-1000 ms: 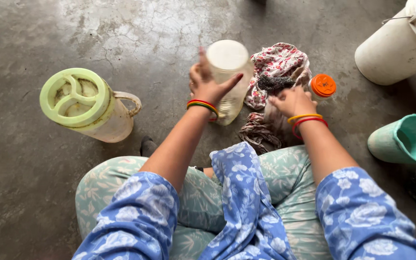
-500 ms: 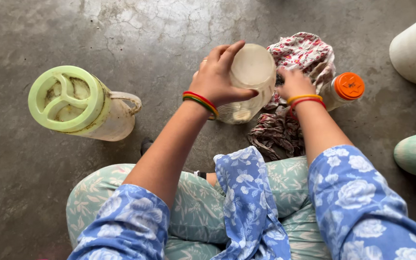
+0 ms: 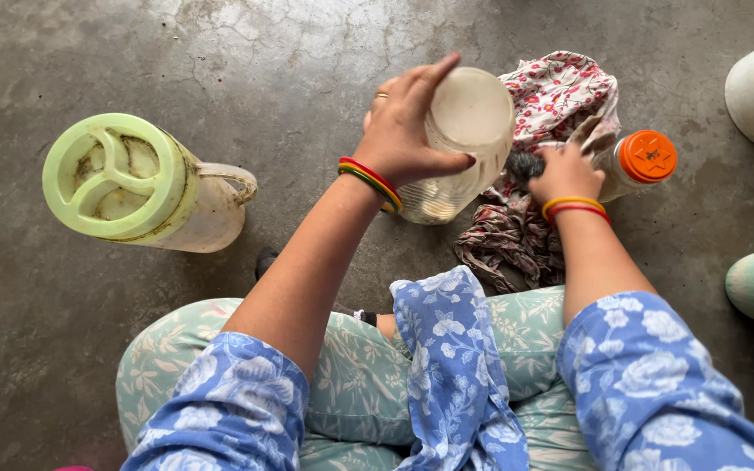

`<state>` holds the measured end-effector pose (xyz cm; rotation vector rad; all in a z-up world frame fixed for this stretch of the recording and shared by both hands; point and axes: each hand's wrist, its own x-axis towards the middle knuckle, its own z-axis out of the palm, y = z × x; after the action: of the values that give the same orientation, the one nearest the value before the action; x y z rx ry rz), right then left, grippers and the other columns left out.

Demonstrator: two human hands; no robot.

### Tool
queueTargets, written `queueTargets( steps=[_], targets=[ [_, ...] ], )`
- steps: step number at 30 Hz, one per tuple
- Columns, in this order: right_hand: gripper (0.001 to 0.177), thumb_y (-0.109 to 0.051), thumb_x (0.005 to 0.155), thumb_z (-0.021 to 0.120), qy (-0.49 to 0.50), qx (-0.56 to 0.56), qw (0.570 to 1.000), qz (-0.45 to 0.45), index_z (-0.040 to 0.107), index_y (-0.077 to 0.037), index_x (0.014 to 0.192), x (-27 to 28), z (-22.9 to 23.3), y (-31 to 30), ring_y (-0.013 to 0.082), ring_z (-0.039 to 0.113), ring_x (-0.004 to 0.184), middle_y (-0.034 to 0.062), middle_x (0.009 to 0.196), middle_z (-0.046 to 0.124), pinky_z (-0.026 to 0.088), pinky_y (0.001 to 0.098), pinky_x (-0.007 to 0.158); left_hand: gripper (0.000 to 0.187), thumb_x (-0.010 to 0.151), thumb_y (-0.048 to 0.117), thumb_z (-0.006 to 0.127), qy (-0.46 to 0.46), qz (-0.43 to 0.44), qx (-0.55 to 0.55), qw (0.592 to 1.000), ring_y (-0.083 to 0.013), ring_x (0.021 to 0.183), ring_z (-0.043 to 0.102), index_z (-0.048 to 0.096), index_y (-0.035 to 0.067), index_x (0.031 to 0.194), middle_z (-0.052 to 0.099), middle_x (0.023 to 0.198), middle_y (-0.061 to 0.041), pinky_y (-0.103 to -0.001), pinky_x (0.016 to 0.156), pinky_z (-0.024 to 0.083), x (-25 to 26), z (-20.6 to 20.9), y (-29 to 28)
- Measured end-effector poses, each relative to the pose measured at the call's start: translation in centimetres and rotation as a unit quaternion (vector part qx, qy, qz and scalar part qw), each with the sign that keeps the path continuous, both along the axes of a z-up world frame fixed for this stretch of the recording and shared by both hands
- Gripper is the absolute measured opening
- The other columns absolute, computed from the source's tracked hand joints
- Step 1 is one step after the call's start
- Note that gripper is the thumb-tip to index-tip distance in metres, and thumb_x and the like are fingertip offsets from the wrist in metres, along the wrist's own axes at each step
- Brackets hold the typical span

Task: The person sits on the floor and scrubs the inside of a clear plastic jar with a cloth. They then wipe the outside of the jar and a triangular plastic container with the cloth. The person also scrubs the inside of the triangular container using a dark scrubbing pad.

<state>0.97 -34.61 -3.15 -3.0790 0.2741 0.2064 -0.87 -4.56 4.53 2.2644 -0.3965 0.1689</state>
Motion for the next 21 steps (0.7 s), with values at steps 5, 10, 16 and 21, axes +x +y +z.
queueTargets(
  steps=[5, 10, 16, 21],
  targets=[
    [0.056, -0.036, 0.071, 0.081, 0.111, 0.096, 0.986, 0.076, 0.074, -0.021, 0.124, 1.8, 3.5, 0.1, 0.032, 0.065, 0.118, 0.0138, 0.13, 0.066, 0.051, 0.0429, 0.105, 0.119, 0.068, 0.062, 0.093, -0.087, 0.044, -0.087, 0.991, -0.0331, 0.142, 0.052, 0.03, 0.028, 0.162, 0.055, 0.148, -0.01, -0.054, 0.123, 0.039, 1.7, -2.5, 1.2],
    [0.059, -0.041, 0.076, 0.077, 0.305, 0.189, 0.921, 0.148, 0.071, -0.016, 0.129, 2.7, -1.4, -1.8, 0.0266, 0.067, 0.119, 0.0102, 0.131, 0.072, 0.049, 0.0388, 0.106, 0.135, 0.053, 0.06, 0.097, -0.029, 0.051, -0.041, 0.997, -0.0364, 0.134, 0.048, 0.024, 0.029, 0.162, 0.047, 0.144, -0.014, -0.056, 0.116, 0.037, 1.2, -1.2, 1.1],
    [0.095, -0.031, 0.083, 0.077, -0.038, 0.21, 0.973, 0.083, 0.034, -0.008, 0.164, 3.8, -6.4, -2.9, 0.0386, 0.056, 0.127, 0.0271, 0.145, 0.051, 0.045, 0.0452, 0.109, 0.138, 0.051, 0.059, 0.096, -0.001, -0.026, 0.098, 0.995, -0.0412, 0.14, 0.036, 0.02, 0.033, 0.163, 0.035, 0.154, -0.013, -0.058, 0.116, 0.033, -0.2, 0.5, 0.1],
    [0.051, -0.029, 0.086, 0.073, 0.107, 0.007, 0.994, 0.005, 0.06, -0.017, 0.134, 2.4, -4.0, 1.6, 0.0356, 0.059, 0.124, 0.0176, 0.133, 0.061, 0.042, 0.0581, 0.104, 0.148, 0.049, 0.057, 0.091, 0.022, -0.048, 0.04, 0.998, -0.0482, 0.143, 0.028, 0.011, 0.022, 0.169, 0.028, 0.16, -0.019, -0.062, 0.117, 0.028, 1.2, -0.2, 2.3]
  ],
)
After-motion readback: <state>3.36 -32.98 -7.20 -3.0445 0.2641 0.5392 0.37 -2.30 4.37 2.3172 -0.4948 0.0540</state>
